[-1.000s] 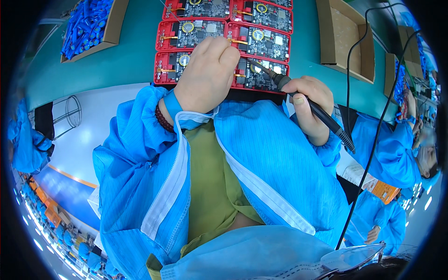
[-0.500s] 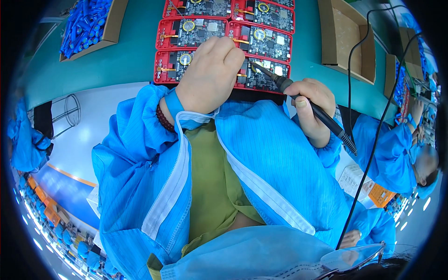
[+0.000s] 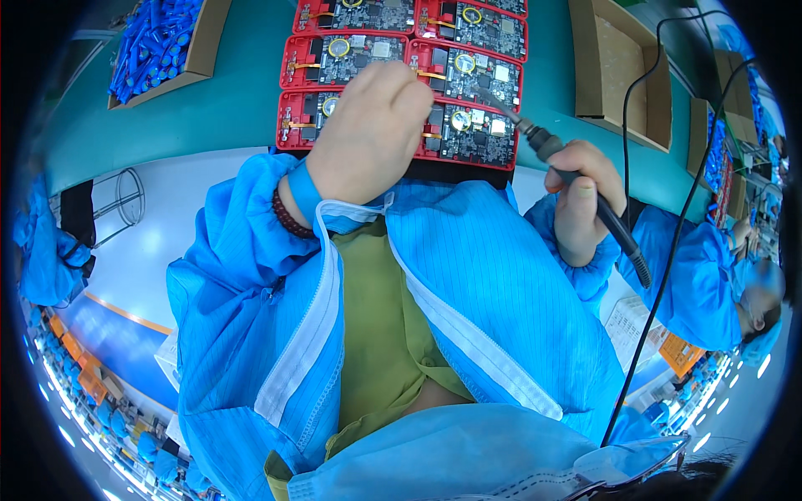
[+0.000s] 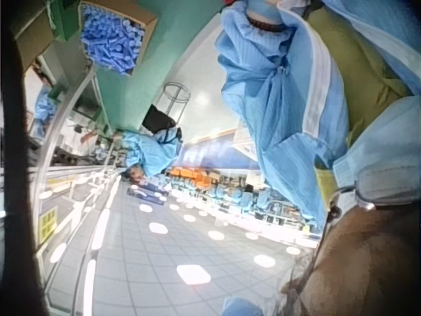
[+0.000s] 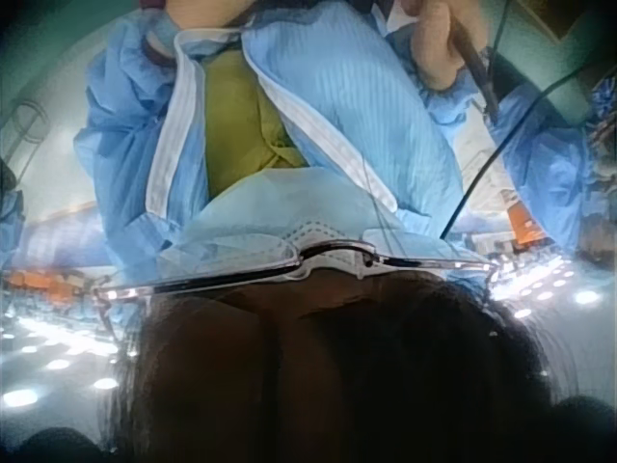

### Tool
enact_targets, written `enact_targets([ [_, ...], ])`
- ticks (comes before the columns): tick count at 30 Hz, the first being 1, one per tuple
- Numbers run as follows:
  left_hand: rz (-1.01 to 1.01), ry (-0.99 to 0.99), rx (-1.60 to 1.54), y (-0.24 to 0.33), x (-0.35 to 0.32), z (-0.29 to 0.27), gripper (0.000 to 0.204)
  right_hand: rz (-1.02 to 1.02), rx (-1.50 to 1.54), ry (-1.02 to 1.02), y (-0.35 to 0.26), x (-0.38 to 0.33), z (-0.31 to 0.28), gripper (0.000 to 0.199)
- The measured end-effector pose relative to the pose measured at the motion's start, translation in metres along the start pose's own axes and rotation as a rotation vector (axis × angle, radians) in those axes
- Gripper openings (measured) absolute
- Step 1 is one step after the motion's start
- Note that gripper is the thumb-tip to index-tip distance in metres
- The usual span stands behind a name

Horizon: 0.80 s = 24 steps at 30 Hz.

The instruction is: The person places a tray of circuit boards on the desk, solders connections using a soldering iron, writes on a sheet of paper with a pen, and then solders blue batteries onto the circuit boards.

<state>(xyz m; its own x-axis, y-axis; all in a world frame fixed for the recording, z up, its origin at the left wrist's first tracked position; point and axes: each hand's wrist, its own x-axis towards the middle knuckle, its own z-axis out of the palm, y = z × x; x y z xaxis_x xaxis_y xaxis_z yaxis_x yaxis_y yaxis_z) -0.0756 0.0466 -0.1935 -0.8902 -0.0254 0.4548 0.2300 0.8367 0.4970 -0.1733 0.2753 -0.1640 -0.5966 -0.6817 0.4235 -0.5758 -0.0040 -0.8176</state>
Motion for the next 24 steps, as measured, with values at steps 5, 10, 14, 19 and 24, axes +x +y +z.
enact_targets([
  [5, -0.054, 0.117, 0.077, -0.02, -0.001, -0.03, 0.01, 0.004, 0.098, 0.174, 0.007, 0.004, -0.004, 0.037],
  [10, -0.149, 0.349, 0.293, -0.07, 0.006, -0.06, 0.008, -0.029, 0.033, 0.247, 0.008, 0.023, -0.001, 0.037],
  [14, -0.222, 0.376, 0.455, -0.104, 0.014, -0.074, 0.018, -0.082, -0.015, 0.208, 0.005, 0.033, -0.001, 0.04],
  [19, -0.225, 0.427, 0.516, -0.113, 0.011, -0.079, 0.026, -0.052, -0.035, 0.201, 0.003, 0.033, -0.005, 0.042],
  [24, -0.24, 0.478, 0.449, -0.128, 0.0, -0.113, 0.014, 0.0, -0.017, 0.238, 0.001, 0.03, -0.011, 0.042],
])
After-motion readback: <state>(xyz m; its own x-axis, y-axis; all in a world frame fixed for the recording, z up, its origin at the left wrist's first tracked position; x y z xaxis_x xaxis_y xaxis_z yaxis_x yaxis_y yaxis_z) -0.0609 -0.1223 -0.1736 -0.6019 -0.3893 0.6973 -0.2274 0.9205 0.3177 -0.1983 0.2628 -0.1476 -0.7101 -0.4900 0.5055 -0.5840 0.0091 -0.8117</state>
